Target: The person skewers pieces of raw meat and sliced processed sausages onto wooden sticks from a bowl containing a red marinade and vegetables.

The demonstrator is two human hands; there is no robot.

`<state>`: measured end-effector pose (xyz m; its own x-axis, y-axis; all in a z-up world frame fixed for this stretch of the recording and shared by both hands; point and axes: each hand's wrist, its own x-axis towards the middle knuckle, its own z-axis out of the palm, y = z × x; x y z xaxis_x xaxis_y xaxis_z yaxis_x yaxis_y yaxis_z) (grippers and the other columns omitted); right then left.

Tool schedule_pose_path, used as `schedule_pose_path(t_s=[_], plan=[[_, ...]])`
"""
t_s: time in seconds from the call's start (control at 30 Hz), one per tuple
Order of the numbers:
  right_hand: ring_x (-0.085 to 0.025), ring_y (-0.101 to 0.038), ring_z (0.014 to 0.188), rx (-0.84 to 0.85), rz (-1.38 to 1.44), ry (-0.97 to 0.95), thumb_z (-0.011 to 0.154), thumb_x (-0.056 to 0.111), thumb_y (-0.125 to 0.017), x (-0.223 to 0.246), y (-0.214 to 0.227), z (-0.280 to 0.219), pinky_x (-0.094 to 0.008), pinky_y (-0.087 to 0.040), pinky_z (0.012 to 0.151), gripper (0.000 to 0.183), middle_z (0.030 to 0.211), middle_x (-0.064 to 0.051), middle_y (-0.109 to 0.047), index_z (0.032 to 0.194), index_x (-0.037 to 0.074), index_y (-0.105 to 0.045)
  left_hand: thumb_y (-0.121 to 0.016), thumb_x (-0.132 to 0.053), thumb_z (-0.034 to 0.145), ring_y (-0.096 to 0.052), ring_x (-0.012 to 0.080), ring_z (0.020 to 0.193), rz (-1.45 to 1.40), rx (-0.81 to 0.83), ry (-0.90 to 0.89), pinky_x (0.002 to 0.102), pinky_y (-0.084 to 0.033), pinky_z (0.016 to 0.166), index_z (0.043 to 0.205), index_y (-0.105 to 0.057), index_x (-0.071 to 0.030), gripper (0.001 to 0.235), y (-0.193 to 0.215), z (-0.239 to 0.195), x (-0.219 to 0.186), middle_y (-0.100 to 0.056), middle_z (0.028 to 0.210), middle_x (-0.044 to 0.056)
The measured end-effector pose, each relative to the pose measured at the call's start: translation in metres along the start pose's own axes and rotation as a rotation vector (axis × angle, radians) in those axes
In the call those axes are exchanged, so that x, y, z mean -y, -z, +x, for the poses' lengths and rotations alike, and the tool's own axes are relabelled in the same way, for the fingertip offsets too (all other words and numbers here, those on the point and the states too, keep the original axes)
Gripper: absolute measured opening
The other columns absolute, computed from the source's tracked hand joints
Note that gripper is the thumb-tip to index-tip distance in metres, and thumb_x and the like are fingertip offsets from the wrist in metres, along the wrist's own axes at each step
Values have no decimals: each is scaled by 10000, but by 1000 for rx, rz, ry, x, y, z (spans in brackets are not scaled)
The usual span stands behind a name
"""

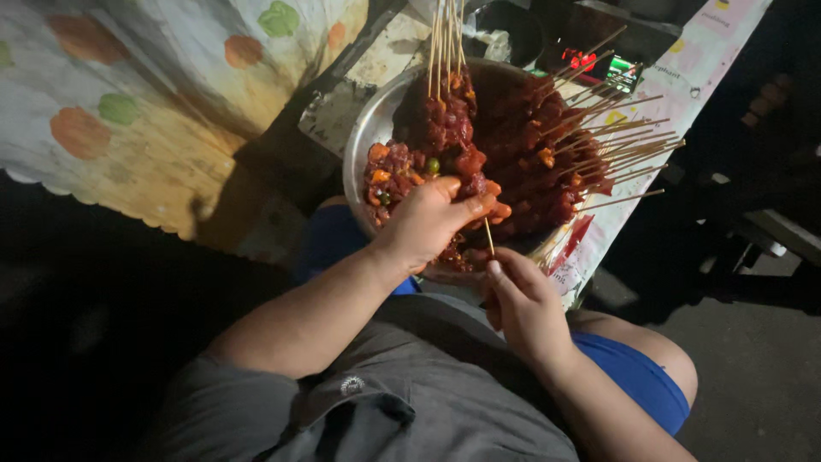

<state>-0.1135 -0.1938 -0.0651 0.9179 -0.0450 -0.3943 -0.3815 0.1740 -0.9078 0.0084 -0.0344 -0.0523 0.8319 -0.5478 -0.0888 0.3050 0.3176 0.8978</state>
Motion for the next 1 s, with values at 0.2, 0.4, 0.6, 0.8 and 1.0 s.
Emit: schedule_pose_path(t_s=[0.2,0.4,0.6,0.8,1.0], plan=[[-84,-434,581,-1,23,183,1058,146,-552,-10,6,-6,-252,-352,508,192,704,2,-520,1107,-8,-654,-631,-125,1040,-730,204,989,-140,14,75,327,-581,921,1170,-641,56,223,-7,-1,-2,-760,1057,169],[-65,-467,636,-111,-180,249,1039,168,-565,-21,7,-10,-233,-381,547,184,749,21,-560,1067,5,-645,-624,-126,1006,-728,214,971,-76,49,220,346,-583,837,1170,-640,32,229,-15,-8,-6,-758,1066,162],[-65,-449,640,-68,-81,236,1048,151,-564,-26,7,-8,-236,-367,551,163,741,26,-529,1078,12,-643,-592,-219,1031,-761,210,1009,-58,-7,45,320,-642,872,1202,-617,30,303,-12,-8,-18,-761,1114,169],[-64,-441,612,-45,-172,216,1039,154,-555,-32,7,-9,-227,-368,531,161,716,30,-515,1091,29,-642,-613,-266,1031,-747,277,839,-262,-112,125,369,-633,733,1153,-626,46,335,-13,-6,-15,-734,1024,206],[-64,-428,611,-25,-47,215,1048,149,-552,-38,3,-17,-230,-352,525,159,721,25,-503,1079,13,-627,-601,-226,1047,-757,285,871,-262,-42,157,374,-636,766,1131,-629,62,301,-5,-9,-7,-731,1022,209]])
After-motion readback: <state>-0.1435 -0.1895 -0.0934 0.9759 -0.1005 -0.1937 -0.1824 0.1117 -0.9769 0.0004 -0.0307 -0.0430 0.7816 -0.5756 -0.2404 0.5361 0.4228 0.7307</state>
